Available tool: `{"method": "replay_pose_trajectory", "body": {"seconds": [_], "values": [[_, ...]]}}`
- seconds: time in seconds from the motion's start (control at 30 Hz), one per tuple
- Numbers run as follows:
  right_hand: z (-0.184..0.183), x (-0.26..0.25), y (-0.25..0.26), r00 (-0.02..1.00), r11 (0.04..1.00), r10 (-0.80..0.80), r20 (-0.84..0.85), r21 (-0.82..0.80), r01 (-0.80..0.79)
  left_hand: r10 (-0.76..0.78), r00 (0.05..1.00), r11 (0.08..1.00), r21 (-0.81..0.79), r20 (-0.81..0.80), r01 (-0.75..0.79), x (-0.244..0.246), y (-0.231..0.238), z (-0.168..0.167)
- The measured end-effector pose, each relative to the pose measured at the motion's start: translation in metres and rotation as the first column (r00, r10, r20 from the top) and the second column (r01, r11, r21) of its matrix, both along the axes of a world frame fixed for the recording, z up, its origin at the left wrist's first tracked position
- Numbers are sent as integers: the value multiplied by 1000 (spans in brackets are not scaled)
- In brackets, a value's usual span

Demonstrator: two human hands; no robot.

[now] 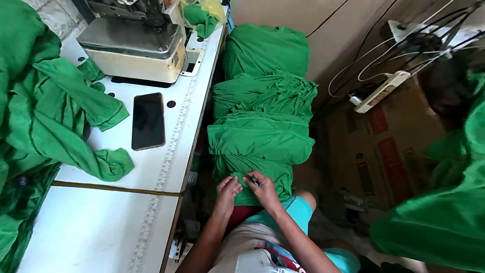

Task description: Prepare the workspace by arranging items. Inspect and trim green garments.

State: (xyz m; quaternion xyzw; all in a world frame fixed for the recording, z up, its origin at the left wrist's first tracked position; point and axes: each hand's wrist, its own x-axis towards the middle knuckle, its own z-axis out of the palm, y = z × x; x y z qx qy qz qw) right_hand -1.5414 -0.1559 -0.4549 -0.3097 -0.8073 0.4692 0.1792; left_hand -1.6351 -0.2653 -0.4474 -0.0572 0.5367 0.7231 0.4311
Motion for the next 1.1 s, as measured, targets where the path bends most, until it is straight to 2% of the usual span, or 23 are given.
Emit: {"method": "replay_pose_trajectory", "body": {"seconds": [0.07, 0.17, 0.27, 0.33, 0.43, 0.5, 0.83, 1.1], "values": [[-1, 1, 1, 997, 996, -67, -48, 54, 70, 35, 998, 999, -12, 43, -35, 1, 1, 2], [2, 6, 11, 961, 974, -225, -162, -23, 224, 71, 995, 997, -3, 68, -71, 0, 1, 3], [4, 15, 23, 925, 942, -335, -181, -69, 328, 81, 993, 997, -2, 84, -81, -2, 0, 2], [4, 22, 24, 953, 962, -270, -139, 1, 273, 87, 991, 996, -6, 99, -87, -2, 1, 2], [7, 27, 13, 993, 992, -86, 86, 105, 77, 100, 986, 995, -20, 133, -98, -3, 3, 3], [3, 25, 3, 986, 987, -24, 165, 158, -3, 110, 983, 994, -26, 149, -107, -3, 3, 4], [-2, 14, -4, 983, 978, 23, 182, 202, -60, 106, 990, 994, -7, 95, -105, -3, 1, 5], [0, 12, -4, 978, 984, 36, 205, 164, -71, 95, 992, 995, -21, 86, -93, -2, 0, 4]]}}
